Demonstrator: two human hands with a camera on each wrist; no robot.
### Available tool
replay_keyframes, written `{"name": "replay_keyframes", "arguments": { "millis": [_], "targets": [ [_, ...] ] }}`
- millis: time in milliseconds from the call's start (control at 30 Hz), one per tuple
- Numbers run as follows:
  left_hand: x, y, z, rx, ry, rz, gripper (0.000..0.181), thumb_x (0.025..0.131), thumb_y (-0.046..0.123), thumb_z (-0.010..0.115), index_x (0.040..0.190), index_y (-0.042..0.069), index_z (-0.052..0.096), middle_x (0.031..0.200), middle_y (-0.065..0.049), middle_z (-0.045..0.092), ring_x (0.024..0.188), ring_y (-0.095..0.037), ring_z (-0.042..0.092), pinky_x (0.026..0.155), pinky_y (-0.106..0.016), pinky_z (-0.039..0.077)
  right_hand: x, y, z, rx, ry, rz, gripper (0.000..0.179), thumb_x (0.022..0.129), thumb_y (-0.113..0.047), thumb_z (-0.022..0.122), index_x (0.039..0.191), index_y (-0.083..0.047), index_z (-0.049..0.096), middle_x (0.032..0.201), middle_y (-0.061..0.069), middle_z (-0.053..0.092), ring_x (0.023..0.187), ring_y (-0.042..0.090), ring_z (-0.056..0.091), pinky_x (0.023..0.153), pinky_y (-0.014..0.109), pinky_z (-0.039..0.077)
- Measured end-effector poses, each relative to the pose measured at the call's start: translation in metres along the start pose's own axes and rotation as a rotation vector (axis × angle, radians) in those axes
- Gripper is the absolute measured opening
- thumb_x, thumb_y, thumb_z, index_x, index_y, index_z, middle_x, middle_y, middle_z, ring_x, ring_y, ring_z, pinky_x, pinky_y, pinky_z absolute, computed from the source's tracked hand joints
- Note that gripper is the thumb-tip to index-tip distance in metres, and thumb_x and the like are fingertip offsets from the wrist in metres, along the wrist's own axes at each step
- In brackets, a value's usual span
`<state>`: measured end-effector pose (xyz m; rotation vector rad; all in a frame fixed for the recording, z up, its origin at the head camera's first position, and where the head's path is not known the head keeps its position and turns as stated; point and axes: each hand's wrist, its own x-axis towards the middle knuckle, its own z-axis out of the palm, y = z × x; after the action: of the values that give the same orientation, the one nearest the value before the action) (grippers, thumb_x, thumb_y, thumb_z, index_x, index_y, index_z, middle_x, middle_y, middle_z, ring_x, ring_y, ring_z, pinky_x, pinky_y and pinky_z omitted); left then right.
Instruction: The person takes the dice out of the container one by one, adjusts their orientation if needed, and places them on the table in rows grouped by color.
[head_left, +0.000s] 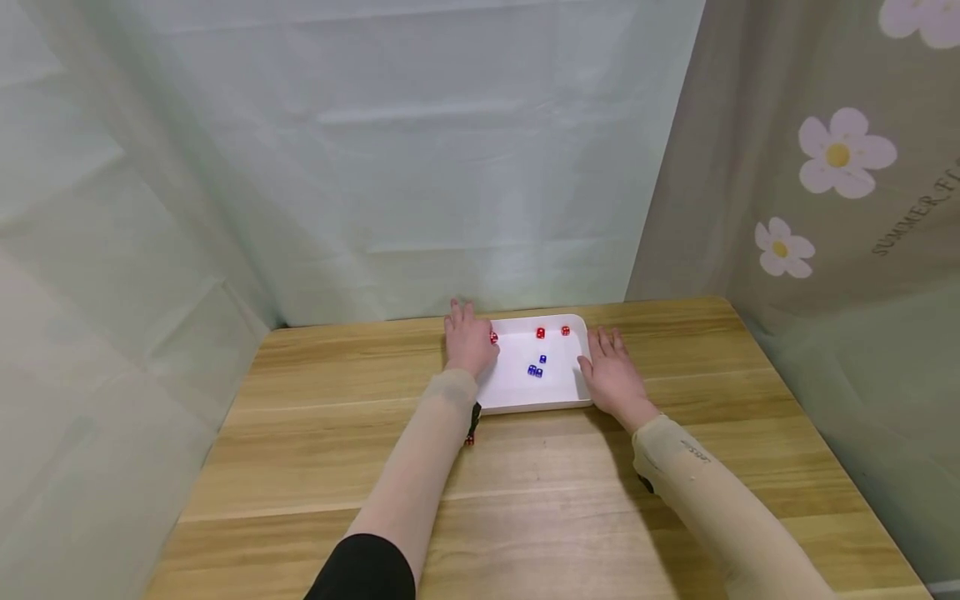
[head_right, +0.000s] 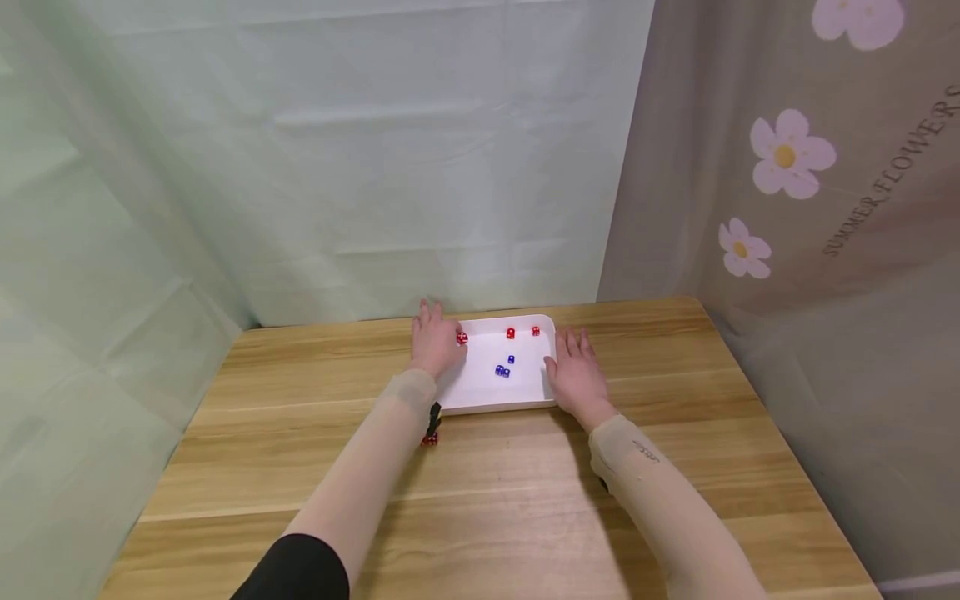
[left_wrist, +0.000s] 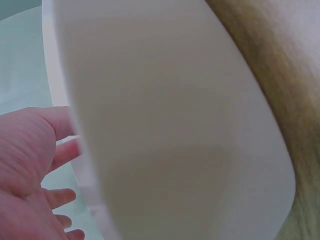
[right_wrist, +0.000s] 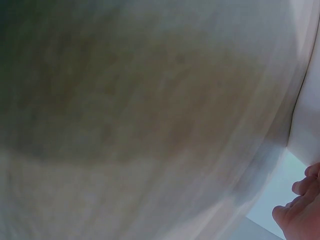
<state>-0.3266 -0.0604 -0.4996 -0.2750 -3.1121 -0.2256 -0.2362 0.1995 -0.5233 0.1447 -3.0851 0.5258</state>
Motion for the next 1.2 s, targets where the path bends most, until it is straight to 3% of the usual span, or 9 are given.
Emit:
{"name": "replay_keyframes", "arguments": {
  "millis": [500, 700, 1000, 1200],
  "targets": [
    [-0.0014, 0.0027, -0.0013, 0.022, 0.013, 0.005, 0.014, 0.101, 0.026, 0.074, 0.103, 0.013, 0.078, 0.17, -0.024, 0.033, 0.161, -0.049, 0.011, 0.128, -0.061, 0.021, 0.0003, 0.0002, -0.0006, 0.003, -0.009, 0.007, 0.067, 0.117, -0.034, 0.035, 0.166, 0.007, 0.018, 0.173, 0.031, 0.015, 0.16, 0.052, 0.003, 0.13, 0.057, 0.01],
    [-0.0023, 0.0044, -0.0028, 0.013, -0.003, -0.005, 0.012, 0.102, 0.023, 0.073, 0.102, 0.012, 0.078, 0.171, -0.024, 0.029, 0.162, -0.049, 0.008, 0.129, -0.06, 0.016, 0.0001, 0.0001, -0.0003, -0.013, -0.005, 0.001, 0.067, 0.117, -0.034, 0.034, 0.166, 0.007, 0.019, 0.172, 0.031, 0.016, 0.16, 0.052, 0.004, 0.13, 0.057, 0.011],
    [-0.004, 0.0061, -0.0024, 0.087, 0.004, 0.007, 0.019, 0.104, 0.028, 0.07, 0.1, 0.013, 0.08, 0.17, -0.025, 0.033, 0.161, -0.05, 0.013, 0.128, -0.06, 0.024, -0.0006, -0.0004, -0.0015, -0.013, 0.002, -0.001, 0.066, 0.117, -0.033, 0.034, 0.166, 0.008, 0.019, 0.172, 0.032, 0.017, 0.16, 0.053, 0.005, 0.13, 0.057, 0.011],
    [-0.0063, 0.0082, -0.0045, 0.099, -0.002, 0.007, 0.017, 0.103, 0.025, 0.071, 0.102, 0.011, 0.079, 0.17, -0.024, 0.033, 0.161, -0.049, 0.013, 0.128, -0.06, 0.024, 0.0001, -0.0002, -0.0007, -0.021, 0.009, -0.009, 0.066, 0.117, -0.033, 0.035, 0.165, 0.009, 0.02, 0.172, 0.032, 0.018, 0.159, 0.054, 0.007, 0.13, 0.058, 0.012]
  ]
}}
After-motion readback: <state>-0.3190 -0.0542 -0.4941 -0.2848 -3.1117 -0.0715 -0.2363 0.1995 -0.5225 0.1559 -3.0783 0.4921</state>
